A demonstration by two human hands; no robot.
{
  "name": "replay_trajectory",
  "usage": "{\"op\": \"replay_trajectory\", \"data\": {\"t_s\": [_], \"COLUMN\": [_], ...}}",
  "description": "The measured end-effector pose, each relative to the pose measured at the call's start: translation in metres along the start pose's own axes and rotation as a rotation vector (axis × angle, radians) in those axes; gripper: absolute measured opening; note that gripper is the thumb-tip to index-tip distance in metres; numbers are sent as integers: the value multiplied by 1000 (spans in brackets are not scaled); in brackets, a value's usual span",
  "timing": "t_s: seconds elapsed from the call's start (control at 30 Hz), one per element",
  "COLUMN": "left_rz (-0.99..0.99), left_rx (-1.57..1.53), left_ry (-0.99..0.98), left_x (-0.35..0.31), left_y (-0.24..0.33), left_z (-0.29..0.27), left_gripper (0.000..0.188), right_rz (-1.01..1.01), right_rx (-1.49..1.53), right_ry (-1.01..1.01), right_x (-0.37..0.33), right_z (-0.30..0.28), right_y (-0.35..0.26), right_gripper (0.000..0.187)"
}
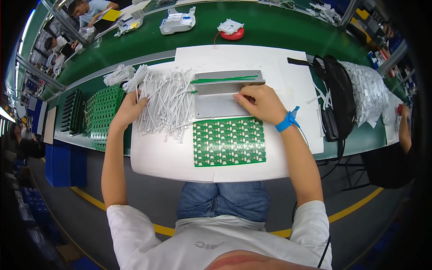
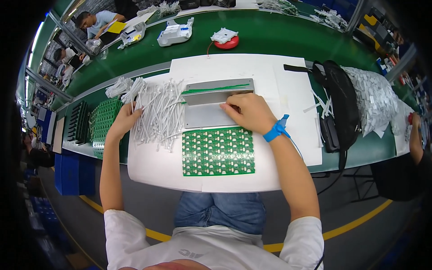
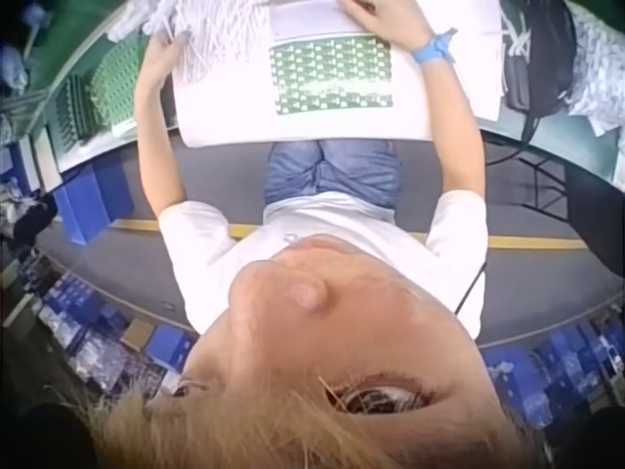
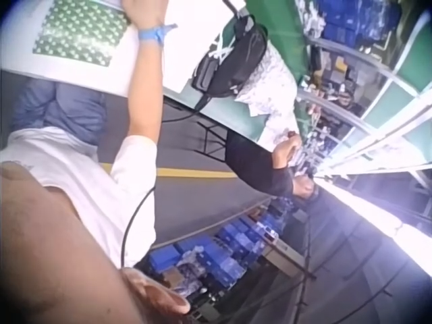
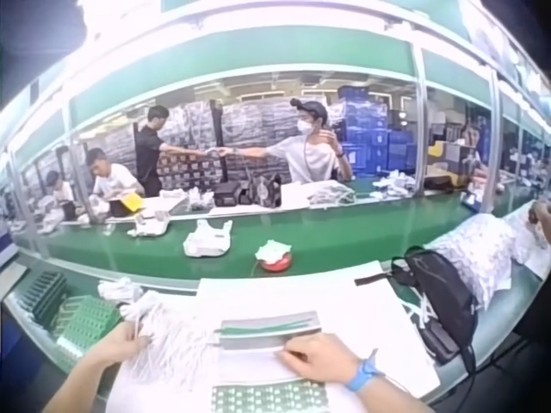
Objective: The person inserts multi-wire cable connectors into a large printed circuit board by hand.
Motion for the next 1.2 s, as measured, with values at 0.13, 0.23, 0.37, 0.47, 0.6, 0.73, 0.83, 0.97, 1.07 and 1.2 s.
{"op": "replay_trajectory", "data": {"t_s": [0.13, 0.23, 0.37, 0.47, 0.6, 0.73, 0.83, 0.97, 1.07, 1.2], "left_rz": [-15, -61, -260, -204, -89, -53, -34, 13, 10, 60], "left_rx": [-64, -177, -507, -387, -51, -326, -598, -1020, -1078, -1254], "left_ry": [88, 138, 113, 25, -17, -28, 4, -64, -20, -48], "left_x": [-3, -2, -11, -14, -16, -19, -23, -34, -43, -54], "left_y": [9, 6, 7, 18, 20, 17, 20, 65, 76, 90], "left_z": [-4, -11, -6, -4, -6, -7, -7, 3, 22, 46], "left_gripper": [32, 34, 24, 29, 39, 36, 34, 27, 25, 23], "right_rz": [11, 34, 24, 25, 31, 72, 73, 55, 42, 31], "right_rx": [-10, -8, 14, 24, 30, 34, 27, 21, 19, 4], "right_ry": [8, -9, 9, -1, -3, -20, -28, -20, -18, -19], "right_x": [-1, 0, -1, 0, 0, 1, 1, 0, 0, 0], "right_z": [-2, -1, -1, 0, 0, -1, -1, -1, 0, 1], "right_y": [1, 0, 0, 0, 3, 3, 4, 4, 1, -2], "right_gripper": [23, 26, 24, 24, 25, 27, 28, 29, 29, 28]}}
Point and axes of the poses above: each hand's wrist, its own x-axis towards the middle knuckle, its own z-axis out of the palm, y = z × x, the point moved 7 cm from there along x, towards the middle knuckle, and after that the axes turned 12 degrees about z, right-handed, at the moved point
